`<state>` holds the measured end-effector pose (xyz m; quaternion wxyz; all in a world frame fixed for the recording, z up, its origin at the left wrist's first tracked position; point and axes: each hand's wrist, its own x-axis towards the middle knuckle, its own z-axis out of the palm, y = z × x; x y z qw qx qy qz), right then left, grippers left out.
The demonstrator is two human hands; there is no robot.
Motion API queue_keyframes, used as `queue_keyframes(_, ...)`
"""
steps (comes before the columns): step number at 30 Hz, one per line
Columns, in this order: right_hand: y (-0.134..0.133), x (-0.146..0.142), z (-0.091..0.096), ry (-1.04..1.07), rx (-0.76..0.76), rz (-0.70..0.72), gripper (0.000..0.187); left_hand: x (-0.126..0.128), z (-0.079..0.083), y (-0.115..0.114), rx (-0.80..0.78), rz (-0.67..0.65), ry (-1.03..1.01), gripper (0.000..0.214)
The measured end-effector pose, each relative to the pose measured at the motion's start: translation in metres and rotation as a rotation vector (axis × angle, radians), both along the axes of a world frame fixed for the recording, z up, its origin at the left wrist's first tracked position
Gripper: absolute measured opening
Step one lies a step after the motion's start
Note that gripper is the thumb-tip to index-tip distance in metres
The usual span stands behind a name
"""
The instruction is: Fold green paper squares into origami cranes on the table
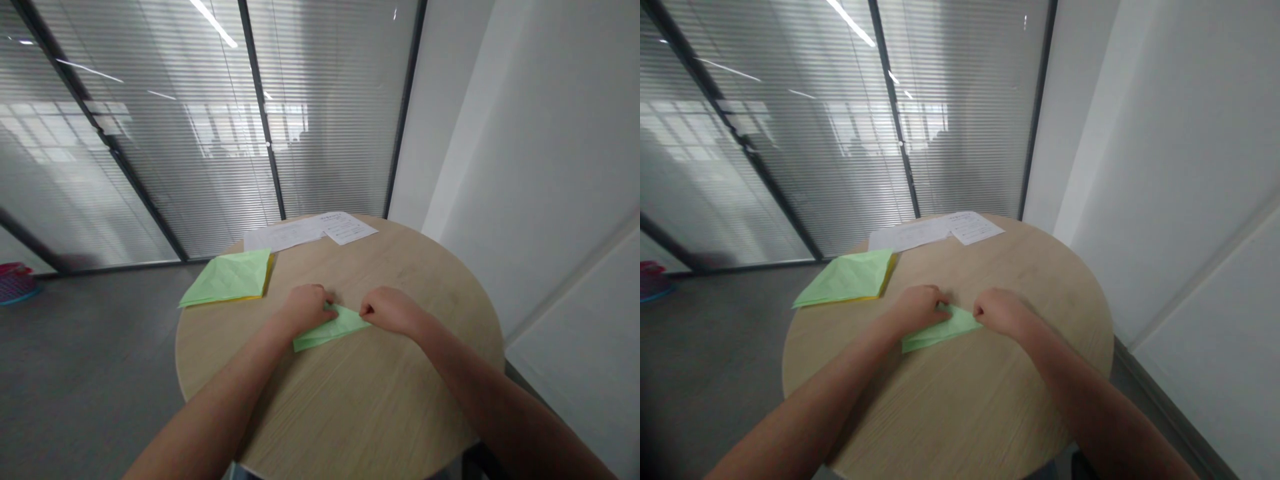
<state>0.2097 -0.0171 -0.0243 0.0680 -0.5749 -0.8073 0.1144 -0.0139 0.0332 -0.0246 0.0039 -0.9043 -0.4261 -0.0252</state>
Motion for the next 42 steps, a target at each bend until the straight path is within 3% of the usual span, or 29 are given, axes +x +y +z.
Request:
queue_keyframes(10,-0.011,0.006,0.009,-0.146,-0.046,-0.114,0.021,0.007,0.007,-0.011,0.015,0.15,0.088,0.042)
queue_keyframes(18,-0.015,0.023,0.016,-0.082,-0.169,-0.114,0.017,0.009,0.007,-0.012,0.013,0.146,0.077,0.041)
queue_keyframes(25,-0.01,0.038,0.016,-0.079,-0.114,-0.133,0.016,0.009,0.006,-0.011,-0.023,0.157,0.053,0.039)
queue_keyframes(28,-0.005,0.034,0.016,0.044,-0.022,-0.16,0.023,0.008,0.004,-0.011,-0.019,0.123,0.027,0.036)
queue_keyframes(31,-0.003,0.024,0.011,0.117,-0.082,-0.12,0.023,0.007,0.001,-0.01,0.003,0.076,0.011,0.032)
queue_keyframes(42,-0.004,0.002,-0.001,0.124,-0.094,-0.102,0.011,0.003,-0.009,-0.004,-0.042,0.115,-0.144,0.032)
